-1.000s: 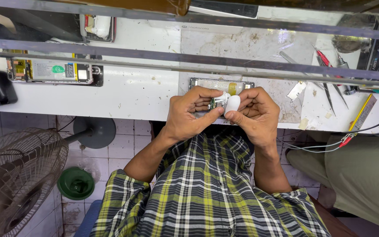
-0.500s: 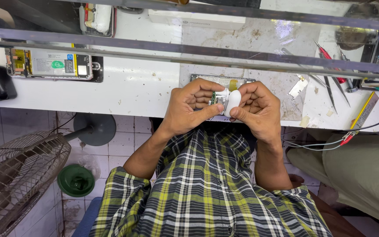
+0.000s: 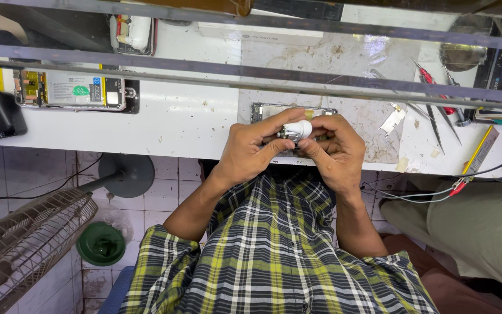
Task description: The person disassembles a smartphone, removes the battery, and uses a red prying tool to open the back cover of a red feature phone. They then remove the SIM card tray and inspect the internal components of both devices.
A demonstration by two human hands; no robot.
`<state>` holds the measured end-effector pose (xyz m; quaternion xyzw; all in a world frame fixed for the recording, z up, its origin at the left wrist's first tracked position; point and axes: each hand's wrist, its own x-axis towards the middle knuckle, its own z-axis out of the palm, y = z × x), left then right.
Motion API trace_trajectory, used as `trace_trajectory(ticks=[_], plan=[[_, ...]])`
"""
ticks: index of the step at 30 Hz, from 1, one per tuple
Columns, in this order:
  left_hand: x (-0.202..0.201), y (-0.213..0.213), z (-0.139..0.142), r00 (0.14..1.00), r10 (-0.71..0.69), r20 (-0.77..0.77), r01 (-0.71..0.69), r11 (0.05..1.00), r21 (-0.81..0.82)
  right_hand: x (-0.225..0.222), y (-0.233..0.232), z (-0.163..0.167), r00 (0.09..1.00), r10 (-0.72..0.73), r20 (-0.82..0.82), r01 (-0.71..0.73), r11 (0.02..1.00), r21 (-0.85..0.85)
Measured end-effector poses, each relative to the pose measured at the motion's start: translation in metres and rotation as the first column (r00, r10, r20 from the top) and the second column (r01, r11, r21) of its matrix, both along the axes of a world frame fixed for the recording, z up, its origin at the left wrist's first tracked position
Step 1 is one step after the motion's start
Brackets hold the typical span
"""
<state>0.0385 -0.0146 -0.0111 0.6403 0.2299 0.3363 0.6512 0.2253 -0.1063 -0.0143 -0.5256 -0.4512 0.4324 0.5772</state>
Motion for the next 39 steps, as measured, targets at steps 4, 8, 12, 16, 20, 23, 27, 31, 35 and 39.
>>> trace_trajectory(ticks=[4,8,12,16,20,23,27,31,35,39], plan=[[0.0,-0.004,0.0,0.994,0.044,-0.096,-0.033,0.994,0.108,-0.002,-0.001,-0.002,0.996,-0.062,0.063,0.064,0.997,-0.032],[0.003,-0.007,-0.005,0.997,0.072,0.015,-0.073,0.991,0.115,-0.002,0.001,0.0,0.997,-0.045,0.065,0.041,0.997,0.063],[0.004,-0.009,-0.012,0.978,0.182,0.104,-0.183,0.983,-0.001,-0.004,0.004,0.006,0.985,-0.076,0.157,0.057,0.991,0.12],[-0.005,-0.001,-0.013,0.93,0.252,0.268,-0.205,0.96,-0.192,-0.003,0.006,0.008,0.985,-0.077,0.156,0.059,0.991,0.121],[-0.028,0.019,0.002,0.875,0.446,0.189,-0.477,0.862,0.171,-0.003,0.005,0.004,0.978,-0.075,0.195,0.046,0.988,0.15],[-0.063,0.051,0.022,0.694,0.72,0.008,-0.515,0.488,0.705,-0.004,0.005,0.002,0.984,-0.077,0.161,0.056,0.99,0.132],[-0.094,0.102,0.043,0.582,0.813,0.039,-0.333,0.194,0.923,-0.006,0.007,0.002,0.985,-0.076,0.158,0.056,0.99,0.128],[-0.102,0.13,0.044,0.453,0.892,-0.007,-0.092,0.054,0.994,-0.008,0.008,0.001,0.985,-0.081,0.155,0.061,0.99,0.126],[-0.096,0.146,0.035,0.245,0.964,-0.108,0.068,0.094,0.993,-0.01,0.008,-0.001,0.987,-0.078,0.139,0.059,0.99,0.131],[-0.094,0.146,0.034,0.261,0.956,-0.137,0.062,0.125,0.99,-0.011,0.009,-0.002,0.988,-0.077,0.135,0.058,0.989,0.139]])
